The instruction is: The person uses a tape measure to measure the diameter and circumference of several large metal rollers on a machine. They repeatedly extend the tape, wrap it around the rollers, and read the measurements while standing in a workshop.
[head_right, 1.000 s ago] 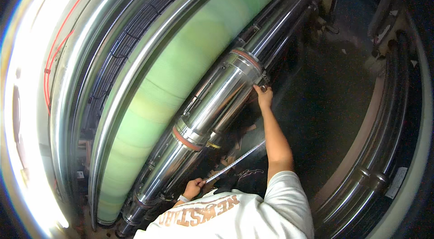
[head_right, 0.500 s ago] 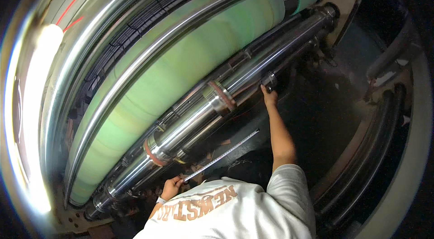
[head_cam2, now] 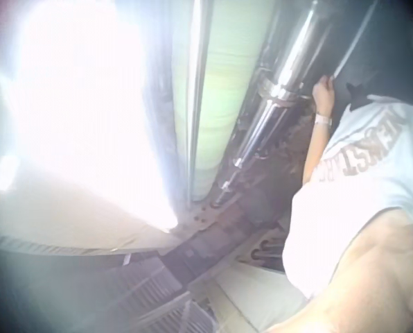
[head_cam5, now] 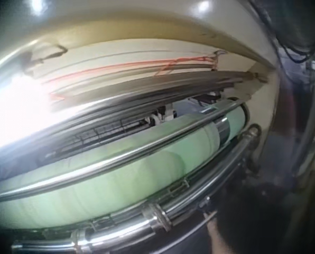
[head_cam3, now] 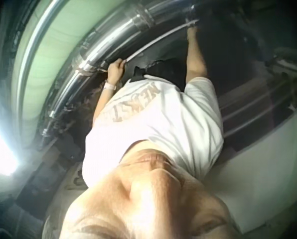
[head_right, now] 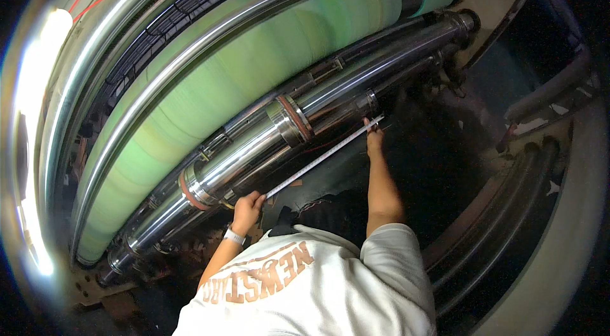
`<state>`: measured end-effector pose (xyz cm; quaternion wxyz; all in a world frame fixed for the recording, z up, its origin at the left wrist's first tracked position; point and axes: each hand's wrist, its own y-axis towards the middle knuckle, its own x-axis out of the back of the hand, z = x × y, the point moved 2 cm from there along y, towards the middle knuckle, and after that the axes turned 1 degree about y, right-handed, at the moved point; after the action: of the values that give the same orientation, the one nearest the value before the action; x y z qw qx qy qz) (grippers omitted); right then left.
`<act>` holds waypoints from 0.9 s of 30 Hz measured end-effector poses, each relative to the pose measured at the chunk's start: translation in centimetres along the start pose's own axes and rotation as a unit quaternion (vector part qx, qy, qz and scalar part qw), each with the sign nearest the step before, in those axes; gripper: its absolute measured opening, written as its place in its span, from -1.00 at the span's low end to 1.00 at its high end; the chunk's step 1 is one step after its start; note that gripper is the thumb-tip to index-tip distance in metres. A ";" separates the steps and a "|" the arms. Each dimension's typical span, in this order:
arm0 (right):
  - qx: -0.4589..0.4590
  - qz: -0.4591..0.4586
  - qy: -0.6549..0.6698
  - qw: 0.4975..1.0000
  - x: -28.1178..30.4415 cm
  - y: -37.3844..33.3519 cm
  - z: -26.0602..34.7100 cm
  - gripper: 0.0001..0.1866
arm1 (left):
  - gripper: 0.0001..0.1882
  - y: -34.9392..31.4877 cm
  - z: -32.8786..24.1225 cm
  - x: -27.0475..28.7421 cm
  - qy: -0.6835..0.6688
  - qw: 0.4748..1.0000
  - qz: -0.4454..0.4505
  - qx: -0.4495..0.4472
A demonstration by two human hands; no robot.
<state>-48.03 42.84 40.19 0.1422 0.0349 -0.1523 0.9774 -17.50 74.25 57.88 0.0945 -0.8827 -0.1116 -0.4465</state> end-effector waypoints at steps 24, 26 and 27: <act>-0.135 0.103 0.253 0.952 -2.3 -2.5 3.8 -0.67 | -0.73 5.2 -0.1 -2.2 0.064 0.994 0.001 0.090; -0.137 0.101 0.249 0.953 -2.6 -2.8 4.0 -0.66 | -0.72 5.2 0.3 -2.3 0.058 0.995 -0.012 0.079; -0.139 0.101 0.248 0.953 -2.7 -2.9 4.2 -0.66 | -0.71 5.1 0.5 -2.2 0.041 0.997 -0.007 0.067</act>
<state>-44.48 43.47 44.67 0.0794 -0.2439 -0.2497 0.9337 -16.89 69.26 55.46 0.1547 -0.8547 -0.1440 -0.4741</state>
